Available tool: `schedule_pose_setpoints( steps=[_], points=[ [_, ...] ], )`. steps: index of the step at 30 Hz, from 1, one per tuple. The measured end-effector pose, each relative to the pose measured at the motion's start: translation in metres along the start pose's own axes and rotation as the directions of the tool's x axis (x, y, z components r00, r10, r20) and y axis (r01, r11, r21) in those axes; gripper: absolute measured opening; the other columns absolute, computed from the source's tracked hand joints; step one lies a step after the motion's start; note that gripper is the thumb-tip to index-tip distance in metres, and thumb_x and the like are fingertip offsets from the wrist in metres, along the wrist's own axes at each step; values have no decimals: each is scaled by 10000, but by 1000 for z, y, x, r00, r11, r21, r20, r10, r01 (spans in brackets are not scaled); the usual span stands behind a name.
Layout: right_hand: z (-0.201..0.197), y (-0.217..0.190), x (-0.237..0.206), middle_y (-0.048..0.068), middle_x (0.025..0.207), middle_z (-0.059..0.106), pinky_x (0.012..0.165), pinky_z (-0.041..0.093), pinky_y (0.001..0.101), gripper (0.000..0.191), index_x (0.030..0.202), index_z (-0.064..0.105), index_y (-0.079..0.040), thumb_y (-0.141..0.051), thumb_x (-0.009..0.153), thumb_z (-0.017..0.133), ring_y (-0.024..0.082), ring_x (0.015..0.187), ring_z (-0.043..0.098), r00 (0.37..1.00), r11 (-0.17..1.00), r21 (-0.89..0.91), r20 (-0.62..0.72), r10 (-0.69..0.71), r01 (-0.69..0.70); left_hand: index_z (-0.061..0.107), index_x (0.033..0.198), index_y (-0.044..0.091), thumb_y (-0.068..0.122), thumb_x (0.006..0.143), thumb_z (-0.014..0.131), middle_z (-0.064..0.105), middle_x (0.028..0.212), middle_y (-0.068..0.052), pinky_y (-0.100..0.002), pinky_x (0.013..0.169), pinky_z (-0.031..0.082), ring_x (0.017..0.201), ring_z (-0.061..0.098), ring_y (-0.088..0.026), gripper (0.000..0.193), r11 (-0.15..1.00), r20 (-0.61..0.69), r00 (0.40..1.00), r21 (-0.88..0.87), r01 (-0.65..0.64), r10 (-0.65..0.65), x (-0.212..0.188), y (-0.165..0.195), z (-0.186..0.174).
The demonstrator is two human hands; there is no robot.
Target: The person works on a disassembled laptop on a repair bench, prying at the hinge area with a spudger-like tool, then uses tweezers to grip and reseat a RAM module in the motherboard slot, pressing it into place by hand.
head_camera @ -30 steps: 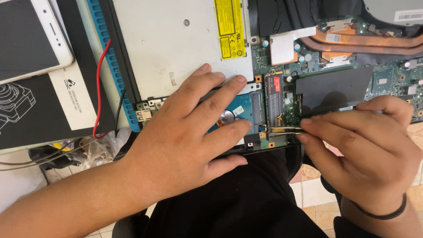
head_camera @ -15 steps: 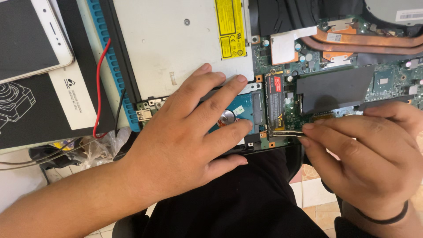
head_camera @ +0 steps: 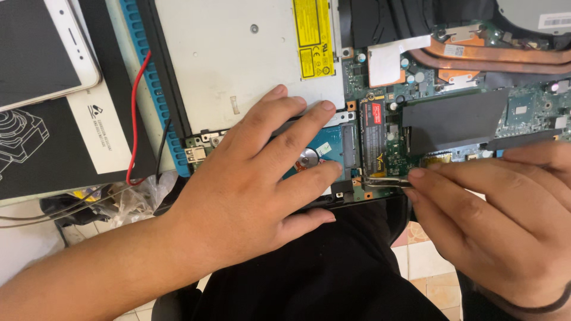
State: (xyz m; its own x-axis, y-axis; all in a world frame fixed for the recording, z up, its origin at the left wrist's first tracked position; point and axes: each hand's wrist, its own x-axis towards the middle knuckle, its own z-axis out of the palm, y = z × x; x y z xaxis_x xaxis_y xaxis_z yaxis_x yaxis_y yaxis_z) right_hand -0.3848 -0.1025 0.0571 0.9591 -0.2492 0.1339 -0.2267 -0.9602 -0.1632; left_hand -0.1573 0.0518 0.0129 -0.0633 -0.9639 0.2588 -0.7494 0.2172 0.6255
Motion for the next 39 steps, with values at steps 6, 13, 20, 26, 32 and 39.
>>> schedule_pose_setpoints(
  steps=[6, 13, 20, 26, 32, 39],
  points=[
    [-1, 2, -1, 16, 893, 744, 766, 461, 351, 211, 940, 783, -84, -108, 743, 856, 183, 766, 694, 1000, 1000, -6, -3, -22, 22, 662, 1110, 80, 371, 702, 914, 489, 1439, -211, -616, 1178, 409, 1308, 447, -414, 561, 1000, -2, 1000, 16, 6, -6, 0, 1, 0],
    [0, 1, -2, 10, 912, 745, 796, 463, 349, 205, 953, 782, -89, -106, 761, 851, 176, 784, 694, 1000, 1000, -3, 0, -4, 4, 660, 1105, 70, 370, 695, 914, 492, 1436, -217, -606, 1190, 398, 1313, 447, -407, 568, 1000, -3, 1000, 1, 0, 0, 0, 0, 0],
    [-1, 0, -1, 11, 882, 743, 763, 452, 339, 217, 947, 789, -82, -111, 742, 855, 170, 744, 682, 1000, 1000, -19, -1, -13, 13, 665, 1096, 72, 367, 697, 914, 496, 1435, -218, -602, 1193, 395, 1314, 449, -406, 555, 1000, -9, 1000, 1, -2, 2, 1, 1, 0],
    [-1, -1, -1, 3, 893, 744, 785, 457, 340, 202, 943, 787, -92, -109, 753, 852, 161, 753, 678, 1000, 1000, -23, -10, -21, 21, 666, 1094, 71, 367, 694, 911, 500, 1433, -214, -596, 1196, 393, 1313, 452, -403, 555, 1000, -11, 1000, -1, 2, -2, 1, 1, 0],
    [-1, 1, -2, 2, 899, 743, 793, 453, 349, 192, 946, 786, -90, -114, 766, 848, 165, 756, 675, 1000, 999, -32, -9, -30, 29, 662, 1098, 71, 369, 694, 910, 498, 1434, -218, -597, 1197, 389, 1312, 452, -404, 560, 1000, -8, 1000, -3, 2, -2, 0, 0, 0],
    [0, 0, -1, 2, 866, 735, 780, 452, 354, 199, 936, 789, -81, -114, 748, 847, 163, 715, 661, 1000, 999, -33, -9, -22, 21, 657, 1102, 70, 375, 693, 906, 499, 1434, -220, -595, 1199, 386, 1315, 451, -404, 568, 1000, -8, 1000, -8, 0, 0, 0, 0, 1]
  ],
)
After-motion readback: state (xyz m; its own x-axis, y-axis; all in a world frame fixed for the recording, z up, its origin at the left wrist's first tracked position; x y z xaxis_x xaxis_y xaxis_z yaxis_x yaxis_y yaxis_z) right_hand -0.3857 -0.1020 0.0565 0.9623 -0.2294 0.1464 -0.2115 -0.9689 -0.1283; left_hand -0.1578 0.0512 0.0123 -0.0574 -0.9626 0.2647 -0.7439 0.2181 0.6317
